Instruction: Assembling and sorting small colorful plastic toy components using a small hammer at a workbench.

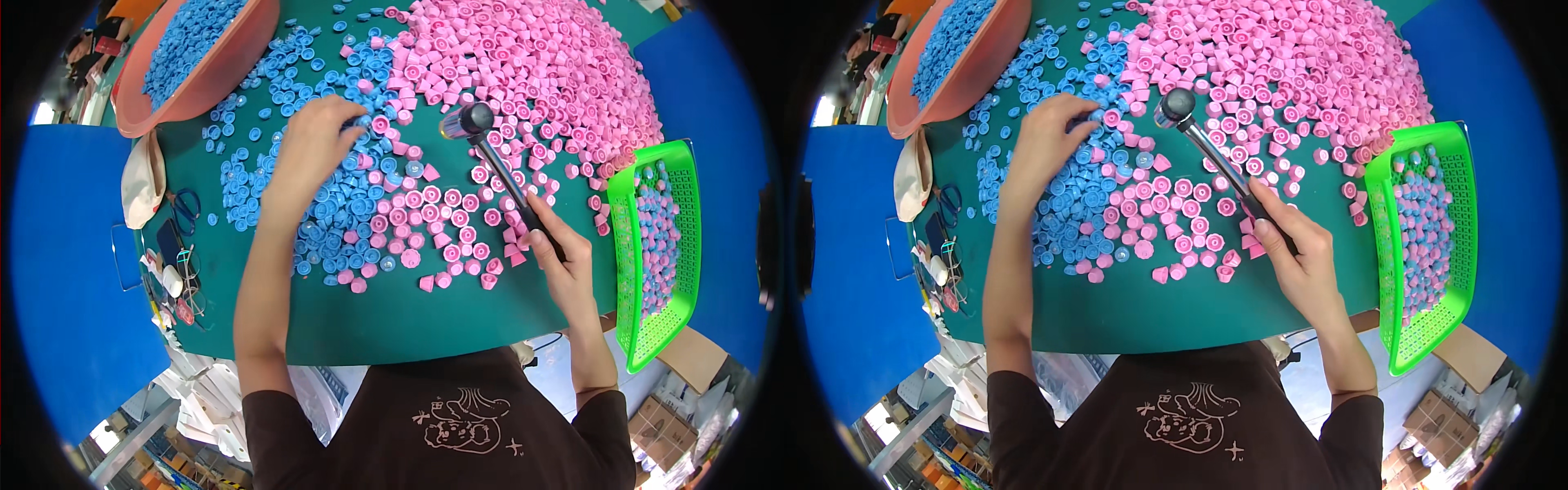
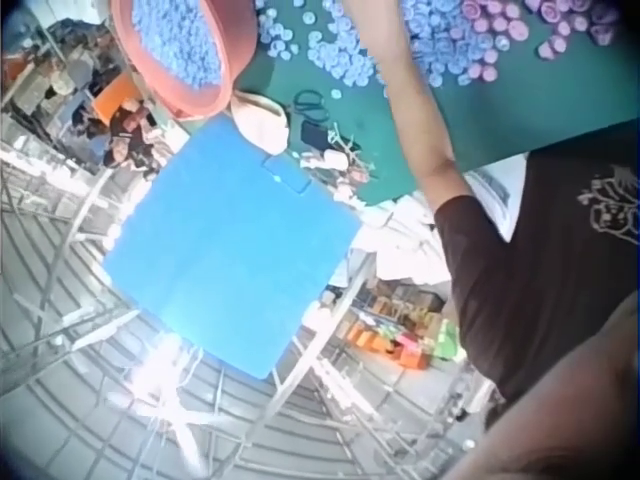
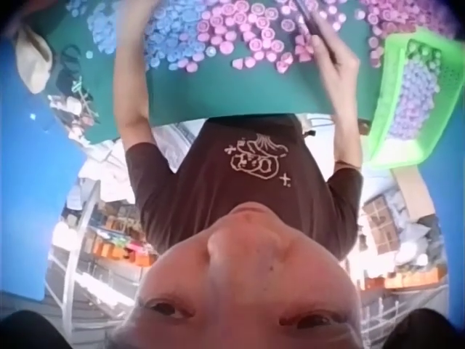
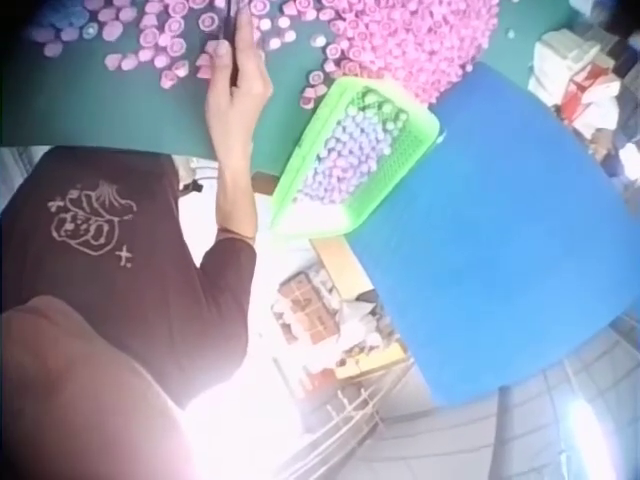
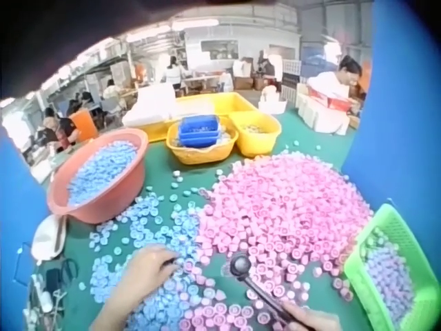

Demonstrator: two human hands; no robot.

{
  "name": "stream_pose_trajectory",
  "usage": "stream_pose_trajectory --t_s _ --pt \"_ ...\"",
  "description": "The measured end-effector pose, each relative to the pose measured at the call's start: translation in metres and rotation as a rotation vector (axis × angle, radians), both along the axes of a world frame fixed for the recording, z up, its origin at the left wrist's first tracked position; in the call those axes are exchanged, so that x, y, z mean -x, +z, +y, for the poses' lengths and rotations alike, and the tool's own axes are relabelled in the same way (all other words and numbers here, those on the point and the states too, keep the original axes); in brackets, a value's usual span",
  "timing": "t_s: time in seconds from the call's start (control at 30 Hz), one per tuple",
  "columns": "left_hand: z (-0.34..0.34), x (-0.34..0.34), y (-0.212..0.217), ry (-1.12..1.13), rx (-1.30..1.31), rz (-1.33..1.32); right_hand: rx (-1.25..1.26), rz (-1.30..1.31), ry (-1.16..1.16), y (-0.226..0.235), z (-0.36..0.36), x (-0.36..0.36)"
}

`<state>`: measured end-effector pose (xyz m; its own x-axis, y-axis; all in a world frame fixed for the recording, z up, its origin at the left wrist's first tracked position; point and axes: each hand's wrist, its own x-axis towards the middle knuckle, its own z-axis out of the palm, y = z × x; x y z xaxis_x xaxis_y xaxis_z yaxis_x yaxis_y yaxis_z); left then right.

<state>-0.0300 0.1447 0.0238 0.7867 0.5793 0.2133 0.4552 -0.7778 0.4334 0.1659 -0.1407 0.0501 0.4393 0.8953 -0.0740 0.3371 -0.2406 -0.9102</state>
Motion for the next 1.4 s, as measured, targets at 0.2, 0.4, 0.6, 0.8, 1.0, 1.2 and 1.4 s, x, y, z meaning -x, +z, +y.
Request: stream_pose_trajectory --t_s 0.2,0.4,0.6,0.8,1.0,1.2,1.4 --pt "0.009 -0.006 0.008 -0.125 -0.118 0.124 -0.011 -0.066 0.062 -0.011 -0.004 0.002" --pt "0.011 -0.013 0.008 -0.15 -0.043 0.141 -0.036 -0.071 0.06 -0.014 -0.005 0.002" --pt "0.014 -0.007 0.005 -0.105 0.035 0.148 0.008 -0.038 0.051 -0.009 -0.009 0.001" --pt "0.017 0.006 0.008 0.13 0.085 0.122 -0.032 -0.064 0.045 -0.013 -0.011 0.0" --pt "0.011 0.024 0.012 0.235 0.244 -0.123 0.0 -0.08 0.03 -0.01 -0.012 -0.001" --pt "-0.027 0.052 0.002 0.296 0.793 -0.49 0.011 -0.053 0.024 -0.01 -0.011 0.002" --pt "-0.074 0.056 0.005 0.391 1.168 -0.559 -0.002 -0.102 0.061 -0.012 -0.012 0.003"
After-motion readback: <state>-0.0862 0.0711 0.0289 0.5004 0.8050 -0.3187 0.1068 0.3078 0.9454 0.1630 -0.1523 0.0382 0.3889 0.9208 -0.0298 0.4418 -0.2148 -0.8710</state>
